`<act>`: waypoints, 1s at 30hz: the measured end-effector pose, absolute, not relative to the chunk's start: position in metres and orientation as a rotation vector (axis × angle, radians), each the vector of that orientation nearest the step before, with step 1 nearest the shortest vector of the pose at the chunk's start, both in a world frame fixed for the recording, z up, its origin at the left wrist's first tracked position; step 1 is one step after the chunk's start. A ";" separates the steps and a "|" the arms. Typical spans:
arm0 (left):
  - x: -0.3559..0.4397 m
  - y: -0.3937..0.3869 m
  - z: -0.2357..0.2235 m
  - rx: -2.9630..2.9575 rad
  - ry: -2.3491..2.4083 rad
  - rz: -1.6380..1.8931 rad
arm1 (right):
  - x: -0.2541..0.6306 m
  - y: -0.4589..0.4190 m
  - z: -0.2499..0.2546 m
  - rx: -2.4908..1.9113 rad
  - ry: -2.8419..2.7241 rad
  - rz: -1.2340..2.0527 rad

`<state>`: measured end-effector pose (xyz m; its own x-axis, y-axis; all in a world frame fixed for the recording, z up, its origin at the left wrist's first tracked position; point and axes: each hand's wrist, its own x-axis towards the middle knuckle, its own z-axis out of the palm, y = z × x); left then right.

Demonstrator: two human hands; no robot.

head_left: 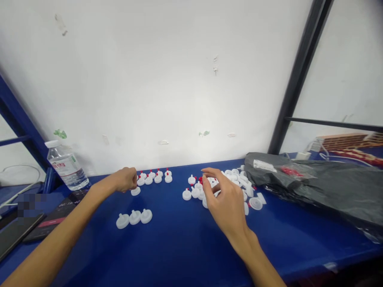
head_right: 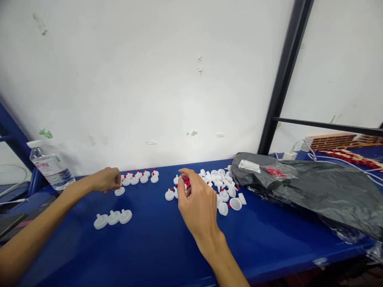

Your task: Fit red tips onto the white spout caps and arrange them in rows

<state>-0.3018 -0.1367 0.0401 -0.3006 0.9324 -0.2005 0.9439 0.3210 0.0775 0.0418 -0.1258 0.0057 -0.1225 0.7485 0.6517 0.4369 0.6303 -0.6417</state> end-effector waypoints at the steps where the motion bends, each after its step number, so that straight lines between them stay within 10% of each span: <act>1: -0.303 -0.143 0.037 1.726 2.415 -0.061 | 0.042 -0.126 0.006 -0.964 -1.758 0.360; 30: -0.235 -0.181 0.005 2.335 2.281 0.606 | 0.040 -0.111 -0.027 -0.975 -2.570 0.066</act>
